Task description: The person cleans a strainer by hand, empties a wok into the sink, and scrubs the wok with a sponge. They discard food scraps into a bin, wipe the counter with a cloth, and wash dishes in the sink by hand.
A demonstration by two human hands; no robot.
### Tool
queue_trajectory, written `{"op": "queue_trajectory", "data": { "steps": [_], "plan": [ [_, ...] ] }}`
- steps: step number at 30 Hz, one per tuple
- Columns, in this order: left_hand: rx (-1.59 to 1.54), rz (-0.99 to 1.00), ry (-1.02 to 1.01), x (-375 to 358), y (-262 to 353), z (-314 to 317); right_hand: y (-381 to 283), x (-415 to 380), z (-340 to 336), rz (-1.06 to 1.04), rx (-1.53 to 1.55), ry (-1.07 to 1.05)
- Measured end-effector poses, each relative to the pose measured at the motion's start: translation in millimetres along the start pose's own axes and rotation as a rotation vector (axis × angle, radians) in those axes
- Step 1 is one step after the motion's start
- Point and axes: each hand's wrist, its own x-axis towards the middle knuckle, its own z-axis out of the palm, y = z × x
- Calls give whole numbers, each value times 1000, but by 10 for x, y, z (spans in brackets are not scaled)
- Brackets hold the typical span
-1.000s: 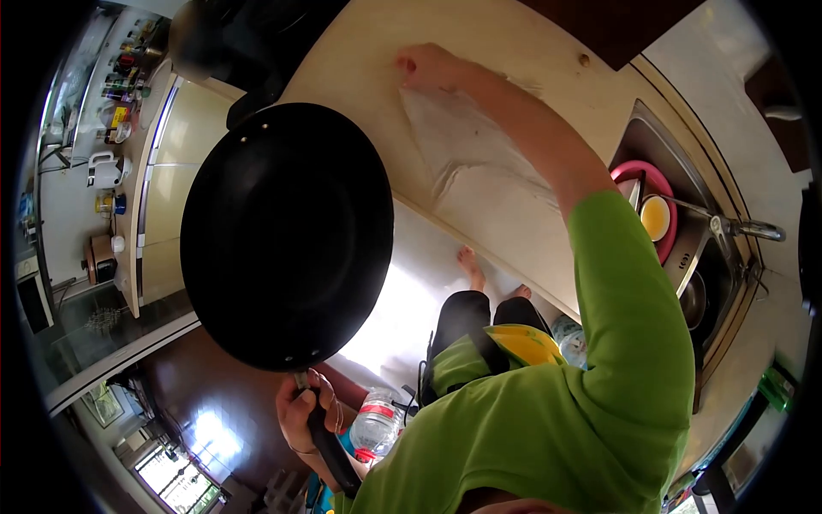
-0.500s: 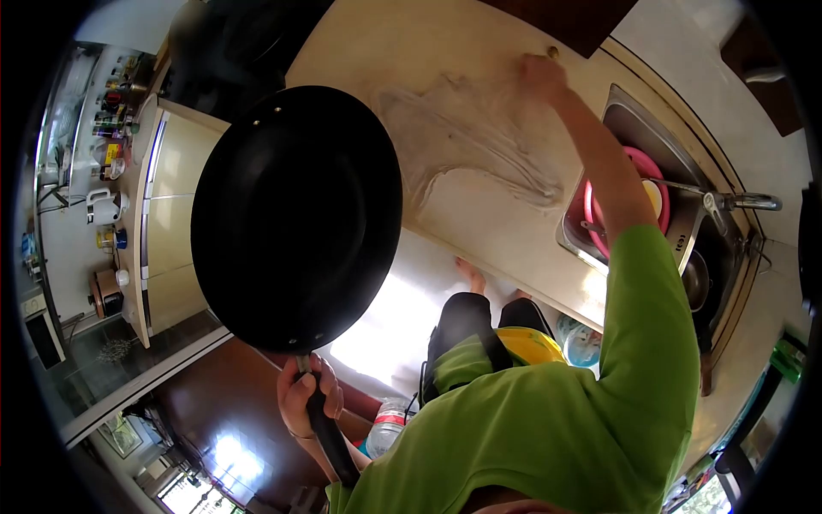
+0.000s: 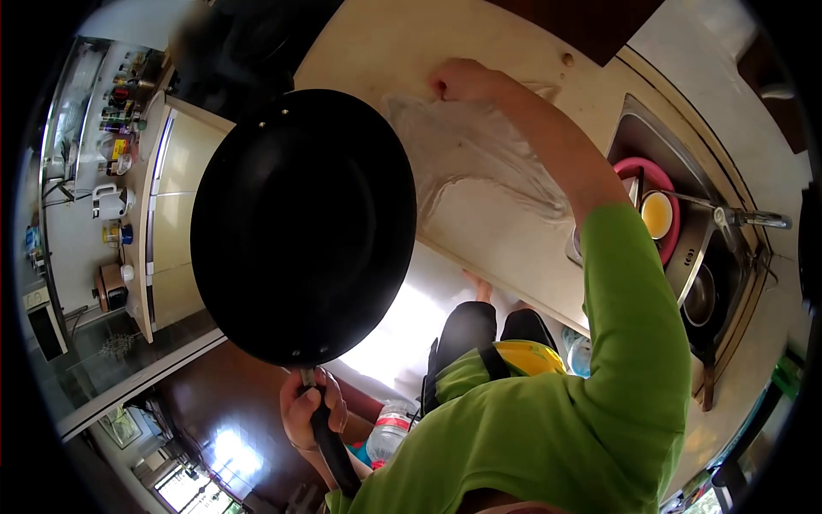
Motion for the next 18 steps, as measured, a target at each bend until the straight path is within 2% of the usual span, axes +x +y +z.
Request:
{"op": "queue_trajectory", "data": {
  "steps": [1, 3, 4, 6, 7, 9, 11, 14, 18],
  "plan": [
    [0, -5, 9, -10, 12, -3, 48, 82, 45, -3, 6, -8],
    [-15, -31, 30, -23, 20, -21, 173, 283, 81, 73, 92, 295],
    [-16, -38, 39, -35, 23, -34, 211, 300, 121, 73, 98, 285],
    [-21, -31, 32, -20, 17, -59, 327, 246, 107, -66, 119, 721],
    [-28, -33, 34, -7, 13, -70, 318, 133, 65, -67, 116, 714],
    [-36, -38, 16, 8, 7, -80, 239, -206, 75, -173, 539, 523],
    [-25, -40, 15, 13, 6, -107, 41, -575, 249, -167, 568, 245],
    [-17, -36, 8, 42, -5, -83, 15, -731, 538, -168, 633, 184],
    [-12, -32, -19, 65, -12, -46, -46, -808, 597, -155, 432, 220]
  ]
}}
